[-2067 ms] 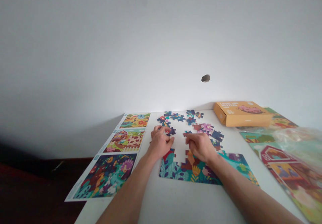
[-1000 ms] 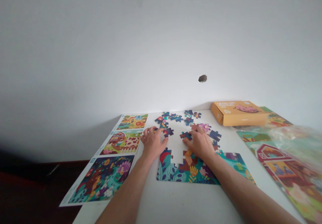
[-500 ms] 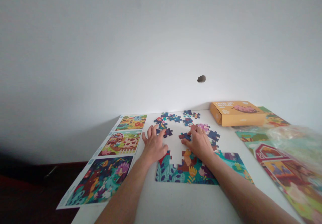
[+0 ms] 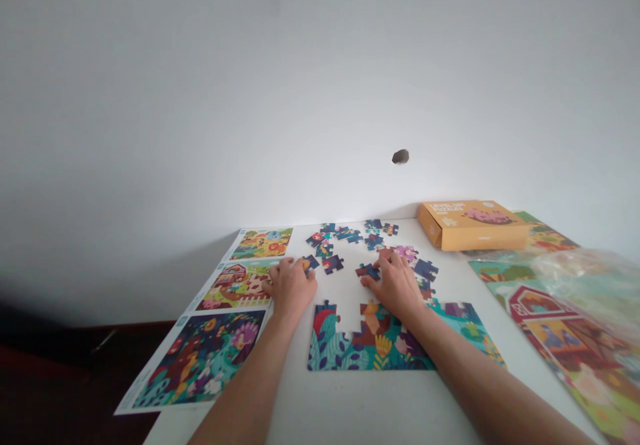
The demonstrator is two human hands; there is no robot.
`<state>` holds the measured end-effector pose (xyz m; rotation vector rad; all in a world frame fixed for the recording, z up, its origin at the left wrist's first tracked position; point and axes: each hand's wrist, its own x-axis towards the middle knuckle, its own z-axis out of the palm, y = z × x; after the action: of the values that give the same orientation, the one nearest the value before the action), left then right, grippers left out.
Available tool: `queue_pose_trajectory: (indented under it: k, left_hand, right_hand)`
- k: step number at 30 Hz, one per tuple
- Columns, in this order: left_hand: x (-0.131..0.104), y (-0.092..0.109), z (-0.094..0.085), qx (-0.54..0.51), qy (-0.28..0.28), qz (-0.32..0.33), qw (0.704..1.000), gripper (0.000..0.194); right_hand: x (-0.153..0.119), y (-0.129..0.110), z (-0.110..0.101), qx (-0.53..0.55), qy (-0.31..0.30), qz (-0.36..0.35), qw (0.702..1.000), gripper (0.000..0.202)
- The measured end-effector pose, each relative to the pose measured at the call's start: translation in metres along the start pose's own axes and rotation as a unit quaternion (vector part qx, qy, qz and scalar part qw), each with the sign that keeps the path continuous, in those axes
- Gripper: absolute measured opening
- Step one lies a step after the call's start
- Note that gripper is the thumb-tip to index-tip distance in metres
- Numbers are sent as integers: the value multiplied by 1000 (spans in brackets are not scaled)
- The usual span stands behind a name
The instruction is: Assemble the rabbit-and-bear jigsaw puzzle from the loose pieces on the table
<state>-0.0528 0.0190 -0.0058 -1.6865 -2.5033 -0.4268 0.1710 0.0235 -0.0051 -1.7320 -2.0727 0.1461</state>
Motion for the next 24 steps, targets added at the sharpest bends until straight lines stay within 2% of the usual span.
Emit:
queue_pose_trajectory:
  k: [4, 7, 9, 12, 13, 15, 18, 20, 22, 24]
  left_hand:
    - [5, -6, 4, -53, 1, 18, 998, 30]
    - [11, -9, 9, -177, 10, 38, 983, 29]
    - [16, -10, 12, -329, 27, 20, 944, 33]
    - [22, -12, 14, -548, 63, -61, 832, 43]
    - [23, -13, 14, -590, 71, -88, 800, 44]
    - [23, -13, 12, -622, 77, -129, 769, 39]
    - [19, -13, 9, -605, 76, -160, 776, 31]
    - [15, -13, 8, -566, 47, -158, 808, 28]
    - [13, -12, 7, -502, -8, -149, 852, 25]
    - [12, -12, 8, -471, -54, -143, 869, 24]
  right_hand:
    - [0, -1, 0, 3, -3, -1, 1000, 34]
    - [0, -2, -1, 4, -9, 1, 1000, 34]
    - [0, -3, -2, 4, -13, 2, 1000, 33]
    - [0, -3, -2, 2, -16, 2, 1000, 34]
    - [0, -3, -2, 1, -16, 2, 1000, 34]
    - [-1, -4, -2, -1, -16, -1, 1000, 33]
    - [-2, -4, -1, -2, -14, -3, 1000, 34]
    - [-2, -4, -1, -2, -10, -3, 1000, 34]
    - [-2, -4, 0, 0, -6, -5, 1000, 34]
    - [-2, -4, 0, 3, -7, -7, 1000, 34]
